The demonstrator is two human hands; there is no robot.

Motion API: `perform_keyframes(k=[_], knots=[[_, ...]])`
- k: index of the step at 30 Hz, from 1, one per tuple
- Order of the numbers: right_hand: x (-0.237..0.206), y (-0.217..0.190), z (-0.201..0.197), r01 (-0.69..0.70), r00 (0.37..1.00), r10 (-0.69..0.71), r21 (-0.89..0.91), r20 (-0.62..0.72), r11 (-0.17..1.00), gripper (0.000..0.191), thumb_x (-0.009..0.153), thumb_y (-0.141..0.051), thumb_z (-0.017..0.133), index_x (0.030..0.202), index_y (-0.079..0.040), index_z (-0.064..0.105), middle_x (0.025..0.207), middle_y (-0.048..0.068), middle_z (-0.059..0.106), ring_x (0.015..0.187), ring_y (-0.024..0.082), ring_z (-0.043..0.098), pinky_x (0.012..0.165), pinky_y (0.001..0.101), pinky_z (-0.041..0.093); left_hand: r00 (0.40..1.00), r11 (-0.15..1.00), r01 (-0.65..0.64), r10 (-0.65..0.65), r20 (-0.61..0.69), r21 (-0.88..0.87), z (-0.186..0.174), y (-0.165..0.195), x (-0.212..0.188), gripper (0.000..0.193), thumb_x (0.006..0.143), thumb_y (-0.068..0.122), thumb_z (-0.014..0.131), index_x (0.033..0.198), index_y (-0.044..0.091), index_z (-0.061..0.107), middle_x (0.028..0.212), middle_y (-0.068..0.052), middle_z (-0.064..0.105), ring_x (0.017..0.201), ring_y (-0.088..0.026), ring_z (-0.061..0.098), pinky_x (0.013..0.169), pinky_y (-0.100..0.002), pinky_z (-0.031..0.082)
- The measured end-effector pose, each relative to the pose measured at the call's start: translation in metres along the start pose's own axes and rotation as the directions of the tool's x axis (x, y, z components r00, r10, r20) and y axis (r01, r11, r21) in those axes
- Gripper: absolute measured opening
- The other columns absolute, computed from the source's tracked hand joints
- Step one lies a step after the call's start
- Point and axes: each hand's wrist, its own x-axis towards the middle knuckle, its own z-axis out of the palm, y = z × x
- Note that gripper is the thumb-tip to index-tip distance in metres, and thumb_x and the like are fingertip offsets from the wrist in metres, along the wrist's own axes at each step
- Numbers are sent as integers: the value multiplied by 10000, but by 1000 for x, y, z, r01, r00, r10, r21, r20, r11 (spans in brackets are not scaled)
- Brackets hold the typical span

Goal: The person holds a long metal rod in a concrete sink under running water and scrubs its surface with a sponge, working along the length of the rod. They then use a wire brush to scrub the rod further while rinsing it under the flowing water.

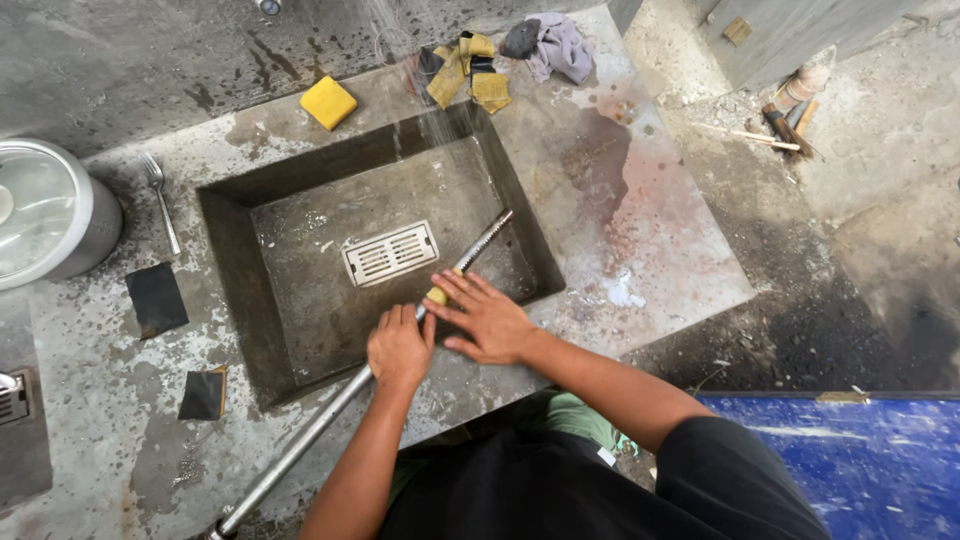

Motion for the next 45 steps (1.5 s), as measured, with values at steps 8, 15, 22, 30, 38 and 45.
perform_keyframes(k=[8, 15, 22, 30, 38, 45], knots=[[3, 34, -40, -330, 929, 336, 60, -153, 942, 771, 1019, -515, 449, 1611, -40, 313, 1696, 144, 282, 1589, 313, 213, 1294, 487, 149, 997, 997, 71, -71, 31, -6, -2, 3, -1, 419, 995, 459, 598, 826, 79, 651, 822, -116, 670, 806, -325, 667, 680, -466, 531], [5, 0, -26, -124, 991, 126, 76, -33, 989, 807, 1007, -519, 493, 1603, -14, 290, 1676, 196, 243, 1556, 366, 210, 1248, 510, 157, 995, 998, 55, -55, 80, -8, -3, 1, 2, 431, 1007, 461, 566, 854, 70, 662, 843, -129, 687, 804, -323, 673, 668, -466, 528], [1, 16, -26, -387, 898, 396, 80, -194, 918, 819, 1006, -543, 479, 1600, -15, 283, 1682, 193, 229, 1581, 361, 162, 1288, 480, 153, 993, 998, 65, -64, 98, -12, -2, 1, 0, 453, 1013, 470, 547, 840, 65, 658, 850, -132, 695, 819, -327, 682, 689, -465, 536], [-7, 17, -9, -314, 935, 319, 61, -157, 948, 791, 1027, -494, 489, 1616, -2, 296, 1706, 186, 269, 1593, 340, 219, 1283, 503, 176, 988, 997, 78, -75, 133, -23, -2, 0, 2, 467, 1014, 480, 550, 832, 63, 654, 836, -145, 697, 801, -342, 685, 695, -474, 542], [-9, 14, -15, -183, 972, 193, 85, -131, 979, 824, 988, -497, 548, 1572, 34, 312, 1661, 228, 293, 1555, 373, 241, 1254, 498, 185, 996, 999, 49, -47, 81, -22, -4, 1, 2, 453, 1002, 470, 573, 827, 61, 660, 836, -146, 705, 801, -339, 688, 686, -470, 544], [-1, 26, -19, -391, 887, 391, 51, -247, 919, 789, 1002, -520, 506, 1576, -6, 337, 1674, 189, 292, 1583, 352, 232, 1295, 479, 183, 998, 999, 31, -29, 56, -28, -5, 1, 2, 442, 994, 460, 585, 833, 58, 672, 831, -139, 705, 792, -329, 690, 675, -463, 545]])
